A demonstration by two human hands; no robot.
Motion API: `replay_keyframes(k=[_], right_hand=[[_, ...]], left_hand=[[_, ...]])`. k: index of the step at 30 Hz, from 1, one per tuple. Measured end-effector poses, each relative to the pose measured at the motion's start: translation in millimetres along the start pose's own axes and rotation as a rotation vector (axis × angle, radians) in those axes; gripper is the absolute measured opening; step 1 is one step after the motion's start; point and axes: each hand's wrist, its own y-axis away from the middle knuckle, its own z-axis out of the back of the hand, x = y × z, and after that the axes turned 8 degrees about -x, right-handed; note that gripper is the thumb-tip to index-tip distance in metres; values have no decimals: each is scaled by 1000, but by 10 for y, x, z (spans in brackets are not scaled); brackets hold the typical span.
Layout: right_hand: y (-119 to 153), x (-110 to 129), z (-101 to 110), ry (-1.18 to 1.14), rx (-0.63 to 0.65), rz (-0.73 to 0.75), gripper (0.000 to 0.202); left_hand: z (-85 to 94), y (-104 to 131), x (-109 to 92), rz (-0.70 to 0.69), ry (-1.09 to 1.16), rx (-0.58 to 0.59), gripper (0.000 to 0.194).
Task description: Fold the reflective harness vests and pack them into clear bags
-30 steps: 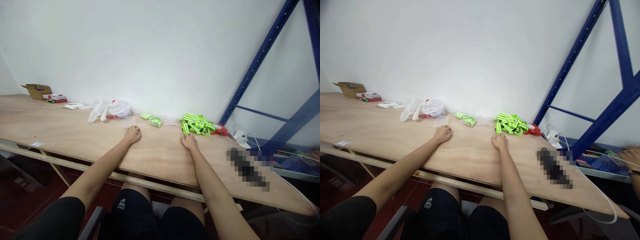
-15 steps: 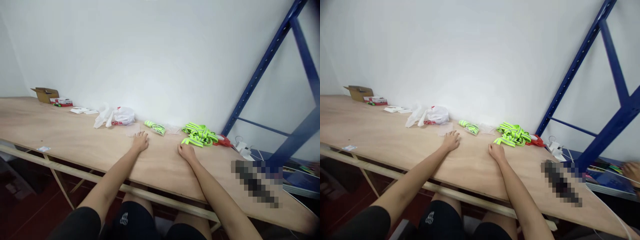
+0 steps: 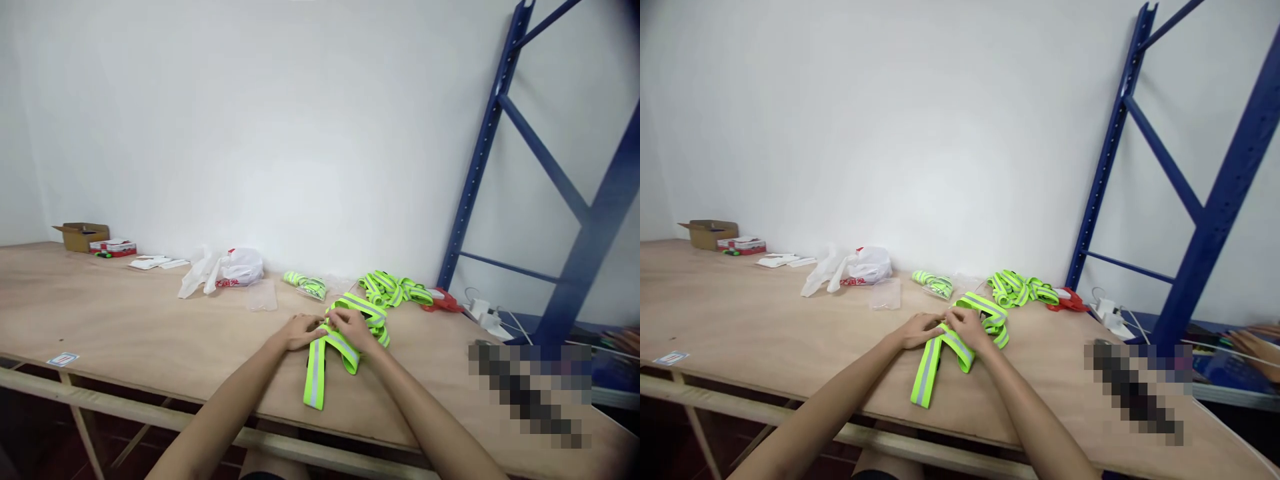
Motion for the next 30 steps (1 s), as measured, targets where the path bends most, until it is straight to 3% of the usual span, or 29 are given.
replay_keyframes(k=[2, 6, 9, 13, 17, 20, 25, 30], right_hand=[[-13, -170, 265, 198, -68, 24, 31], [94, -484, 572, 381, -24, 30, 31], [157, -600, 614, 341, -50, 7, 29], [172, -664, 670, 364, -140, -34, 26], [223, -744, 829, 564, -171, -116, 43], [277, -803, 901, 595, -120, -191, 55], [285, -863, 847, 439, -224, -260, 32], [259, -826, 818, 402, -375, -157, 17]], left_hand=[[-7, -11, -41, -13, -7, 27, 53], [-32, -42, -59, 10, 163, 65, 32], [-39, -62, -45, 105, 352, 65, 32], [16, -72, -37, 206, 450, -77, 30], [78, -59, -50, 318, 579, -213, 21], [90, -36, -78, 351, 629, -181, 36], [102, -23, -106, 396, 765, -147, 46], [154, -47, -66, 491, 834, -233, 39]])
